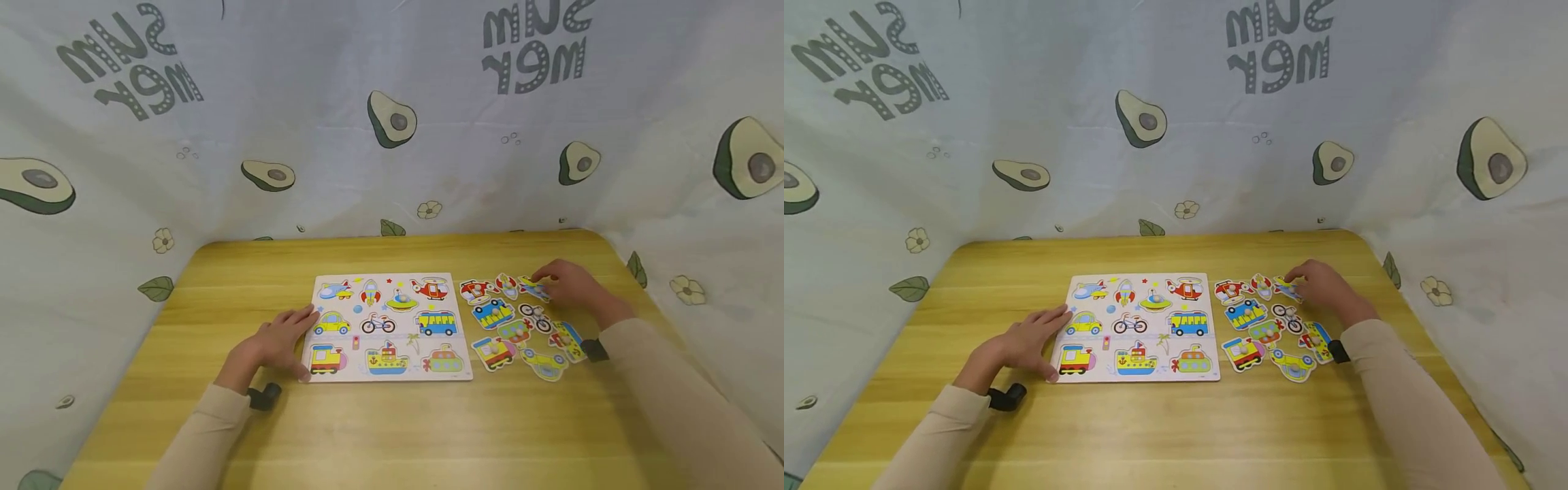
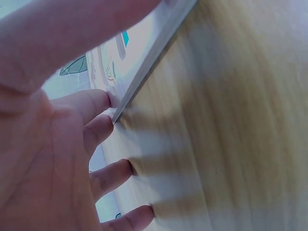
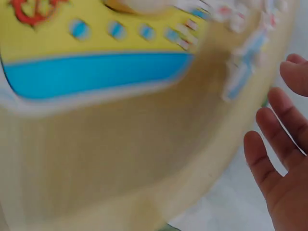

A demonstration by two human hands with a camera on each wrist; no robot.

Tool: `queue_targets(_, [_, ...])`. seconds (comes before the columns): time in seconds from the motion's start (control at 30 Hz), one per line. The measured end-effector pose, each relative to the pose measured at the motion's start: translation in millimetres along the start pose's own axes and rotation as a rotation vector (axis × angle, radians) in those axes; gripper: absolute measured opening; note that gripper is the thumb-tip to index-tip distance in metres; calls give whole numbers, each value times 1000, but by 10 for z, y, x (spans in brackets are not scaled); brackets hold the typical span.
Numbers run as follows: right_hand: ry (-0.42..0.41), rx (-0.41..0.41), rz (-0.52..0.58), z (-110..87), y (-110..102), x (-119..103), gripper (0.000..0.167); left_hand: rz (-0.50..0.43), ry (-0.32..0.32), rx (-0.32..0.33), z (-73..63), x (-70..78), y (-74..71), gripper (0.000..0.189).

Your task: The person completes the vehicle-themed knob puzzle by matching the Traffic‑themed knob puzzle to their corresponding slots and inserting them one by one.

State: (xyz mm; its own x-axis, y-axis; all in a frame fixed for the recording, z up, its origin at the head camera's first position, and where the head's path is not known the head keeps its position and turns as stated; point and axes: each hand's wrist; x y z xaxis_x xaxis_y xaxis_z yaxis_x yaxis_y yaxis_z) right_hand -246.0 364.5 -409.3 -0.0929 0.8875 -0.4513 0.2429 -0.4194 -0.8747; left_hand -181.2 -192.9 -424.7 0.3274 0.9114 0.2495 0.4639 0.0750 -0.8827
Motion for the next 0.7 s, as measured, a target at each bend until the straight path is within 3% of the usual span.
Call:
queue_targets(0.2, [-56, -11, -43, -26, 148, 51, 28, -20, -3, -4, -8, -13, 19, 118])
queue_targets(0.7, [13, 81, -40, -71, 101, 164, 23, -27, 5, 6, -9, -8, 28, 117])
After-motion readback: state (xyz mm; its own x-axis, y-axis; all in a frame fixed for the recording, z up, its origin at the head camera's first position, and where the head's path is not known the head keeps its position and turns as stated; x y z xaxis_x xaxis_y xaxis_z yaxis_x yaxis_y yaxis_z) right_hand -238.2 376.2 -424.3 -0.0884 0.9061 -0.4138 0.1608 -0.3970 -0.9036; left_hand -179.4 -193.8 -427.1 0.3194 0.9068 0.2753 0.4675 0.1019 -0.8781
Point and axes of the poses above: each hand's wrist, its own z-axis towards the middle knuckle, its own y-axis out of the palm, x = y × z, and after that the axes turned 6 degrees about z, right-handed
